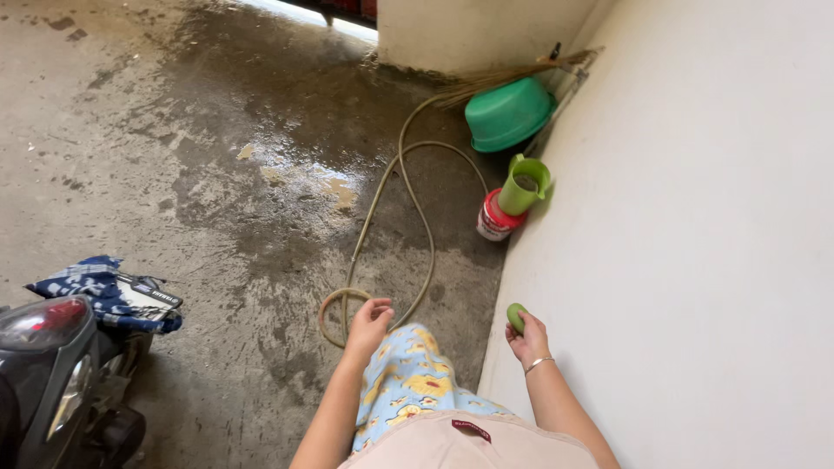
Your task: The person organizes a garage area by coiling a hose and placing it on a scooter, then moving a bicycle. They pick up a yellow bag and place it on a stack of items. Finally, they sweep the concrete floor with a broom, gathering debris into a striped bag and picking up additional trash by hand.
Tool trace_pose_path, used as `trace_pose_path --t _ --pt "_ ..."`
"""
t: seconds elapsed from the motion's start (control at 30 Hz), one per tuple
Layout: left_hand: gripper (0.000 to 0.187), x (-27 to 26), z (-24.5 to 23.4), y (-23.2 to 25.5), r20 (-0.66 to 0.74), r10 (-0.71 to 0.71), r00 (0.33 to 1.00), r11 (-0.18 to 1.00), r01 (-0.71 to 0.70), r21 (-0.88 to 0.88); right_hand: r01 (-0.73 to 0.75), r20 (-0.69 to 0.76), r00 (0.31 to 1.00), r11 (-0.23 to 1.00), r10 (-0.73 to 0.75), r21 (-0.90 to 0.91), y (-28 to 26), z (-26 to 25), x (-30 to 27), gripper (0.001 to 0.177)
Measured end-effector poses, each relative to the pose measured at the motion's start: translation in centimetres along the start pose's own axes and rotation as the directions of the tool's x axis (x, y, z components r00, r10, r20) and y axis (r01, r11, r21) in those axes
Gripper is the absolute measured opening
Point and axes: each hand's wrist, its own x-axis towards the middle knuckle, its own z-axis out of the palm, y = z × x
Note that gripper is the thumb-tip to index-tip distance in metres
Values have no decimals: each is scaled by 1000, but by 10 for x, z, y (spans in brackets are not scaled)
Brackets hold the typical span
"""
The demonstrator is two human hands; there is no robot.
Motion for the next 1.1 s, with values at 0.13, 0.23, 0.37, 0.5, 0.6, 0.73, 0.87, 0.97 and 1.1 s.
trace_pose_path --t 0.13,0.23,0.37,0.5,0.6,0.73,0.87,0.97,1.1 --pt "29 67 -4 -8 -103 -57 993 994 48 -94 -19 24 1000 1000 19 -1 -47 52 57 35" --pt "27 128 -3 -11 -128 -189 974 971 166 -173 -10 20 1000 1000 10 3 -76 85 103 40" --pt "27 235 13 16 -89 -241 967 966 230 -119 29 31 999 999 -30 45 -115 135 169 49" --pt "26 322 31 77 -2 10 1000 995 -10 -101 48 -66 997 998 -46 29 -163 179 223 54" --pt "26 355 40 121 5 -53 999 997 53 -51 62 -123 991 998 -59 18 -199 202 258 56" --pt "27 373 44 142 -102 -122 987 992 118 -48 19 -164 986 1000 -22 -18 -246 232 315 55" --pt "28 324 48 108 -351 -175 920 984 179 -21 -43 -240 971 986 4 -158 -286 252 376 59" --pt "28 261 71 91 -505 -360 785 931 267 -248 -36 -202 979 974 -9 -223 -308 267 423 61" --pt "29 183 132 78 -594 -586 551 808 339 -482 -129 -264 964 921 30 -368 -325 260 459 73"
